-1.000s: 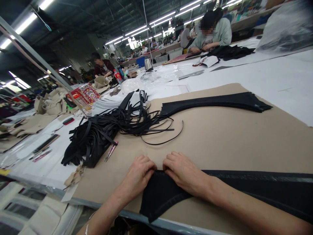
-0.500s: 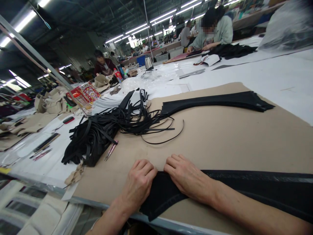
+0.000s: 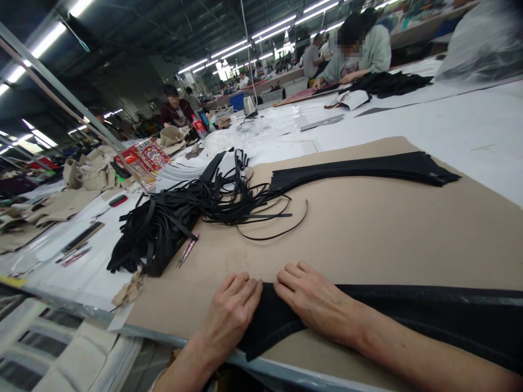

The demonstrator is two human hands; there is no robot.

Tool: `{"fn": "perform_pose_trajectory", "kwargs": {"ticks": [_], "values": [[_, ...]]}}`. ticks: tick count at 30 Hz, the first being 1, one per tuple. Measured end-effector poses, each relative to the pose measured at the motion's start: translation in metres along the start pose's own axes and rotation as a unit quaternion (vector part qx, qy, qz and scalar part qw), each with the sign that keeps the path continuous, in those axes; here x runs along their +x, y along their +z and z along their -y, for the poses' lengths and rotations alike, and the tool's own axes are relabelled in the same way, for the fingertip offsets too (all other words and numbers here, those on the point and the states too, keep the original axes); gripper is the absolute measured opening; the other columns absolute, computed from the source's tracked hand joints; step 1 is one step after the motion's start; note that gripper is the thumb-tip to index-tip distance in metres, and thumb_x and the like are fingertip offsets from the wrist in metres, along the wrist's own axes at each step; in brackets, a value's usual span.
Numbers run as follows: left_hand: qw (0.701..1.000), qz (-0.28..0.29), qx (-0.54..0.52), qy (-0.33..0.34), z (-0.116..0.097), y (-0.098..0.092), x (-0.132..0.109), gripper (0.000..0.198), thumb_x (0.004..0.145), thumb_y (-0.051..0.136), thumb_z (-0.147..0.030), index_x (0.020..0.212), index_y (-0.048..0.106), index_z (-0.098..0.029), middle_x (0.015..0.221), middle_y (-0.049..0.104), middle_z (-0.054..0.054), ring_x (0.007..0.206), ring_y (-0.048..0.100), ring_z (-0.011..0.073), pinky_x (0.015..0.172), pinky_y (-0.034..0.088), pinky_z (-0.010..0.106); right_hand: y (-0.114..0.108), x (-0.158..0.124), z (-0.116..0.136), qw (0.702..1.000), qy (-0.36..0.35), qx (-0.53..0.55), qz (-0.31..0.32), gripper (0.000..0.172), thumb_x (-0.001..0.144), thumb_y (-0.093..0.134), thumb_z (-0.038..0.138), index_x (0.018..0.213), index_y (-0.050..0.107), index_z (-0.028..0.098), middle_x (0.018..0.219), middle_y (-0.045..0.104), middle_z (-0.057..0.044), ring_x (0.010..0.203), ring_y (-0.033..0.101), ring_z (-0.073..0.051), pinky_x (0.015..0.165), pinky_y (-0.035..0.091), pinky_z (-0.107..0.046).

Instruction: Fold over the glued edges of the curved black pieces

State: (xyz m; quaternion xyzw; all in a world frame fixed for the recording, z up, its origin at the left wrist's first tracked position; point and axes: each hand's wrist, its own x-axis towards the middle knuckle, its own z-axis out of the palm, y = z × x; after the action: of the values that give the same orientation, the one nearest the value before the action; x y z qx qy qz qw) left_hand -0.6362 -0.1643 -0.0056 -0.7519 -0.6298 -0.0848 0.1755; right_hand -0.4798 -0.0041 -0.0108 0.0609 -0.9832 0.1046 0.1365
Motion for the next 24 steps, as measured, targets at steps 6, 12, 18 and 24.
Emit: {"fn": "perform_pose_trajectory", "kwargs": {"ticks": [6,12,18,24], "values": [[0.999,0.017,-0.03,-0.038,0.013,-0.003,-0.015,0.038,0.1,0.029,-0.018,0.121,0.06,-0.015,0.113,0.065,0.008,0.104,0.053,0.0229,0.088,0.048,0.037,-0.004,0.0,0.001,1.0,0.001,-0.002,0.015,0.005,0.091,0.059,0.011,0.09,0.058,0.016,0.091,0.056,-0.003,0.084,0.047,-0.021,0.07,0.034,-0.036],[0.991,-0.05,-0.03,-0.124,0.004,-0.005,-0.01,0.037,0.094,0.035,-0.005,0.115,0.063,-0.017,0.115,0.062,0.01,0.107,0.052,0.0229,0.091,0.05,0.038,-0.004,-0.001,0.005,1.0,0.004,-0.015,0.014,0.005,0.091,0.058,0.01,0.09,0.059,0.016,0.091,0.055,-0.003,0.084,0.048,-0.021,0.071,0.035,-0.036],[0.984,-0.029,-0.136,-0.109,-0.021,0.009,0.004,0.041,0.094,0.033,-0.006,0.126,0.057,-0.014,0.109,0.064,0.01,0.101,0.057,0.0198,0.091,0.053,0.034,-0.001,-0.002,0.004,0.999,-0.003,-0.034,-0.007,0.007,0.092,0.058,0.011,0.098,0.059,0.014,0.092,0.056,-0.003,0.084,0.047,-0.021,0.073,0.036,-0.036],[0.989,0.016,-0.118,-0.086,-0.019,0.012,-0.003,0.045,0.092,0.033,-0.004,0.133,0.052,-0.012,0.116,0.063,0.012,0.109,0.055,0.0212,0.095,0.054,0.037,-0.009,-0.011,-0.008,0.999,-0.013,-0.032,-0.001,0.006,0.095,0.054,0.013,0.09,0.059,0.014,0.088,0.055,-0.004,0.082,0.046,-0.02,0.075,0.036,-0.034]]}}
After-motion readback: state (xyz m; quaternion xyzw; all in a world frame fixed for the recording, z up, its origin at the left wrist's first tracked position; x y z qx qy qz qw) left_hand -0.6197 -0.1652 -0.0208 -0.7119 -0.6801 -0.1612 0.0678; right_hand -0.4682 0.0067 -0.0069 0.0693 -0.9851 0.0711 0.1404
